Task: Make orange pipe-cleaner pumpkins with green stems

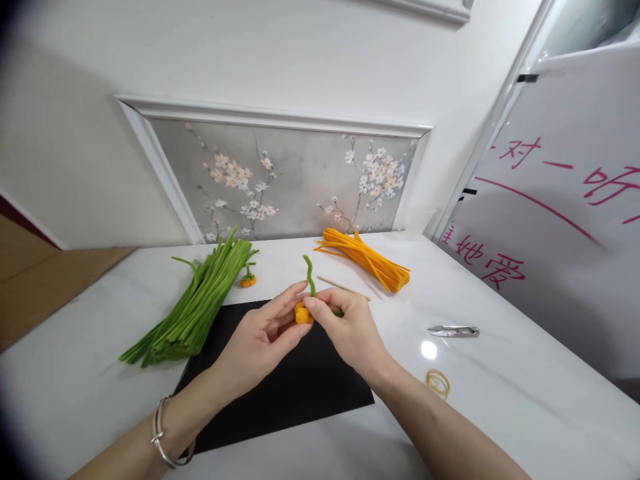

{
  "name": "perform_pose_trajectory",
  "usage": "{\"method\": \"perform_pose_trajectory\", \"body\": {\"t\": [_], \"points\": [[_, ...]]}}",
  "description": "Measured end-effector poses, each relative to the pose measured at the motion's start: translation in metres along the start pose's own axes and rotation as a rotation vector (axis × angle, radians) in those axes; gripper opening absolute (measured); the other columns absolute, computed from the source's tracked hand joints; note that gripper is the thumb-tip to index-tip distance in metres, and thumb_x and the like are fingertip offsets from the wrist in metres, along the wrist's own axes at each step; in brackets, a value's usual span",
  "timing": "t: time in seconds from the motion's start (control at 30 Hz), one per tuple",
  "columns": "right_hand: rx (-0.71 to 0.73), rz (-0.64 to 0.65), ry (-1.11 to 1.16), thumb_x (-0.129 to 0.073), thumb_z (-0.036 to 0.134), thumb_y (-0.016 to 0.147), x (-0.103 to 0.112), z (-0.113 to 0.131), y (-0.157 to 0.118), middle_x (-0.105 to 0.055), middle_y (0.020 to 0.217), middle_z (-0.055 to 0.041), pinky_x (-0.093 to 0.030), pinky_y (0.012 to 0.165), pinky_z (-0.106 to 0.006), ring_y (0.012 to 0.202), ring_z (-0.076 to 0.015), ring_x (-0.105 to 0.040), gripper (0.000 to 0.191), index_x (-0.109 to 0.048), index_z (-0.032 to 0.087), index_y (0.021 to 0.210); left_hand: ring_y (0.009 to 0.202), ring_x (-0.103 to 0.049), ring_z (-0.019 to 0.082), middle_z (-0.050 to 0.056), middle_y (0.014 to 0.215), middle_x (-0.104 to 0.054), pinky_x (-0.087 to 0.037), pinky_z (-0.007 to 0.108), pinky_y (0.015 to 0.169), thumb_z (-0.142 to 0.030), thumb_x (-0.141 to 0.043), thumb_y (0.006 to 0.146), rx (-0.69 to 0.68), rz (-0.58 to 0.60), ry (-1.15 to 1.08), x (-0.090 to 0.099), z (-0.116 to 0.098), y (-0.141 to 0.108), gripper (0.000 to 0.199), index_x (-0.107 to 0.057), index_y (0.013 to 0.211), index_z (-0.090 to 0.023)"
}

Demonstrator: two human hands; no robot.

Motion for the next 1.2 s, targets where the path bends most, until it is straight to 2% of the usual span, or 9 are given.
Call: {"method": "perform_pose_trajectory", "body": {"t": [0.1,0.23,0.53,0.63,0.67,0.8,0.93,1.07,1.2], "points": [[-0.067,-0.042,0.118,-0.062,0.043,0.084,0.000,-0.008,-0.002,-0.058,0.065,0.0010,-0.041,0.055,-0.022,0.058,-0.0104,-0.048,0.029,-0.066,0.015,0.074,0.109,-0.064,0.024,0.006,0.121,-0.066,-0.050,0.036,0.098,-0.023,-0.063,0.084,-0.008,-0.041,0.021,0.002,-0.004,0.000,0.042,-0.056,0.126,-0.022],[-0.034,-0.043,0.177,-0.064,0.040,0.084,-0.002,-0.007,-0.005,-0.056,0.064,0.0026,-0.039,0.055,-0.021,0.058,-0.0094,-0.046,0.026,-0.066,0.016,0.074,0.097,-0.065,0.018,0.003,0.102,-0.067,-0.053,0.030,0.092,-0.017,-0.061,0.084,-0.027,-0.029,0.000,0.001,-0.012,0.002,0.020,-0.059,0.104,-0.020],[-0.128,0.043,0.267,-0.065,0.043,0.081,-0.015,-0.009,-0.008,-0.047,0.054,0.0054,-0.028,0.043,-0.020,0.046,-0.0065,-0.033,0.030,-0.063,0.016,0.069,0.084,-0.057,0.013,0.004,0.104,-0.051,-0.052,0.023,0.074,-0.010,-0.059,0.082,-0.119,-0.028,0.064,0.001,-0.021,-0.001,0.010,-0.055,0.079,-0.018],[-0.120,0.018,0.227,-0.062,0.043,0.084,-0.012,-0.009,-0.008,-0.048,0.054,0.0048,-0.031,0.044,-0.020,0.046,-0.0071,-0.037,0.030,-0.063,0.016,0.070,0.091,-0.059,0.016,0.006,0.110,-0.051,-0.053,0.025,0.076,-0.013,-0.059,0.083,-0.125,0.005,0.058,-0.002,-0.022,-0.002,0.008,-0.060,0.077,-0.018],[-0.075,-0.012,0.183,-0.061,0.040,0.085,-0.008,-0.005,-0.007,-0.052,0.057,0.0038,-0.035,0.046,-0.020,0.049,-0.0081,-0.041,0.028,-0.064,0.016,0.072,0.097,-0.059,0.017,0.006,0.116,-0.051,-0.053,0.027,0.081,-0.013,-0.060,0.082,-0.105,0.024,0.015,-0.003,-0.022,-0.001,0.008,-0.062,0.085,-0.020],[0.281,-0.161,-0.121,-0.059,0.026,0.087,0.013,0.023,-0.012,-0.063,0.067,0.0001,-0.045,0.058,-0.024,0.060,-0.0123,-0.055,0.016,-0.066,0.018,0.074,0.096,-0.066,0.017,0.005,0.128,-0.054,-0.053,0.033,0.089,-0.014,-0.072,0.075,0.111,0.109,-0.323,-0.005,-0.012,0.002,0.049,-0.052,0.117,-0.029],[0.645,-0.263,-0.398,-0.058,0.015,0.087,0.017,0.049,-0.030,-0.058,0.058,0.0009,-0.042,0.051,-0.024,0.051,-0.0112,-0.051,0.015,-0.070,0.020,0.078,0.088,-0.069,0.018,0.006,0.099,-0.069,-0.055,0.031,0.082,-0.033,-0.069,0.082,0.330,0.103,-0.544,-0.006,0.001,0.000,0.028,-0.061,0.105,-0.019],[0.846,-0.272,-0.507,-0.063,0.014,0.084,0.010,0.060,-0.042,-0.053,0.056,0.0018,-0.041,0.047,-0.024,0.049,-0.0103,-0.049,0.013,-0.074,0.022,0.083,0.089,-0.069,0.017,0.005,0.095,-0.073,-0.054,0.028,0.082,-0.029,-0.075,0.077,0.327,0.071,-0.557,-0.007,0.003,-0.001,0.027,-0.069,0.100,-0.017],[0.873,-0.256,-0.502,-0.063,0.009,0.084,0.006,0.062,-0.042,-0.063,0.074,-0.0032,-0.051,0.059,-0.027,0.064,-0.0138,-0.061,0.016,-0.071,0.022,0.088,0.095,-0.068,0.017,0.004,0.100,-0.074,-0.051,0.030,0.090,-0.023,-0.071,0.079,0.213,0.060,-0.439,-0.004,-0.007,0.001,0.031,-0.069,0.110,-0.020]]}}
Point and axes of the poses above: each hand's wrist, its own y-axis towards the middle knuckle, its own x-axis out of the back of the hand, z = x × y, the point moved 9 cm from there along y, towards the middle knuckle
